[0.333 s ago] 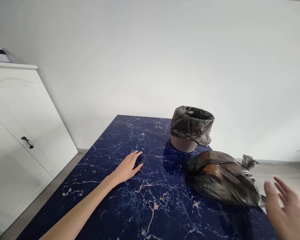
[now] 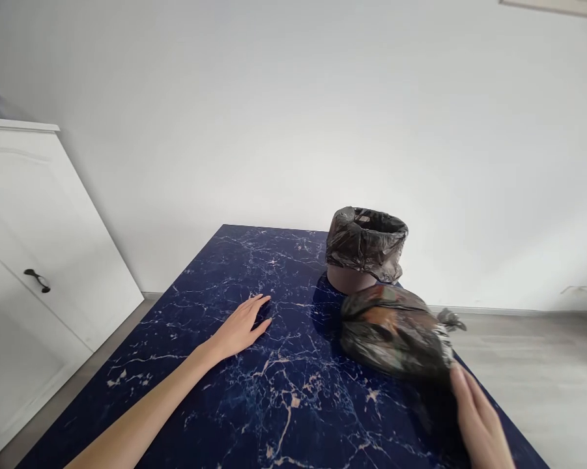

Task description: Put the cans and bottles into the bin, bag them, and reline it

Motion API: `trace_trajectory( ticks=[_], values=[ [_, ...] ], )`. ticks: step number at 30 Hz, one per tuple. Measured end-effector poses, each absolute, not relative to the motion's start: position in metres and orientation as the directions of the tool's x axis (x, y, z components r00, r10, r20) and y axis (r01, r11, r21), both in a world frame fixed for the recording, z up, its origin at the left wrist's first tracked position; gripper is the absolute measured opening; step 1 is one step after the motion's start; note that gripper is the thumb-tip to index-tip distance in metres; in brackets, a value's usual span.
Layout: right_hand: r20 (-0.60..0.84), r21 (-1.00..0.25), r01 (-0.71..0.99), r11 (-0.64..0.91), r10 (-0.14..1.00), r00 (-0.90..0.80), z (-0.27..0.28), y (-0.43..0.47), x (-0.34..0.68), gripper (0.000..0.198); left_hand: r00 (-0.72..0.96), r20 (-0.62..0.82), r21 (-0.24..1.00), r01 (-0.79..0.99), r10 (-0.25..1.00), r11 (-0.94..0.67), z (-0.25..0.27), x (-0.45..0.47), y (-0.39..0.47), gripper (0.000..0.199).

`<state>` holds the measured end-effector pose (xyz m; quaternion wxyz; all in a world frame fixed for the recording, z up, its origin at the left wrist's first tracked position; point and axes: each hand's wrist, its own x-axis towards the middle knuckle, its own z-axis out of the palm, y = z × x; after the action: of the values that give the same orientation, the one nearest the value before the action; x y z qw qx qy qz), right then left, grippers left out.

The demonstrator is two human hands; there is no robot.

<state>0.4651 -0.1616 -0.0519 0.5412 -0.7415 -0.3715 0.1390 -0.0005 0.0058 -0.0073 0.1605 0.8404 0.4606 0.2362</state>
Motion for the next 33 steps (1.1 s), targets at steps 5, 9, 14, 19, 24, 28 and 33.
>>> trace_trajectory(
  ticks=[5,9,14,19,24,28,33],
  values=[
    [0.097,-0.95,0.308,-0.056,0.883,0.459,-0.034,-0.153,0.381,0.078,0.388,0.347,0.549,0.654,0.854,-0.52,-0.003,0.002,0.008,0.055],
    [0.197,-0.909,0.4,0.115,0.965,0.171,-0.024,-0.149,0.309,0.069,0.221,0.421,0.644,0.61,0.88,-0.462,0.002,0.007,0.012,0.043],
    [0.273,-0.787,0.572,0.232,0.962,-0.015,-0.016,-0.156,0.272,0.061,0.113,0.448,0.71,0.557,0.887,-0.43,0.009,0.012,0.007,0.043],
    [0.429,-0.777,0.573,0.261,0.886,0.178,-0.018,-0.153,0.284,0.037,0.259,0.679,0.473,0.561,0.687,-0.679,0.021,0.018,-0.008,0.035],
    [0.357,-0.849,0.465,0.253,0.922,0.151,-0.021,-0.142,0.278,0.045,0.441,0.735,0.271,0.505,0.514,-0.82,0.034,0.029,-0.025,0.04],
    [0.368,-0.809,0.502,0.304,0.929,0.03,-0.018,-0.142,0.252,0.051,0.559,0.675,0.24,0.45,0.482,-0.86,0.038,0.037,-0.035,0.05],
    [0.355,-0.734,0.578,0.356,0.927,-0.12,-0.011,-0.148,0.235,0.056,0.593,0.632,0.212,0.488,0.499,-0.847,0.037,0.037,-0.034,0.059]
  ],
)
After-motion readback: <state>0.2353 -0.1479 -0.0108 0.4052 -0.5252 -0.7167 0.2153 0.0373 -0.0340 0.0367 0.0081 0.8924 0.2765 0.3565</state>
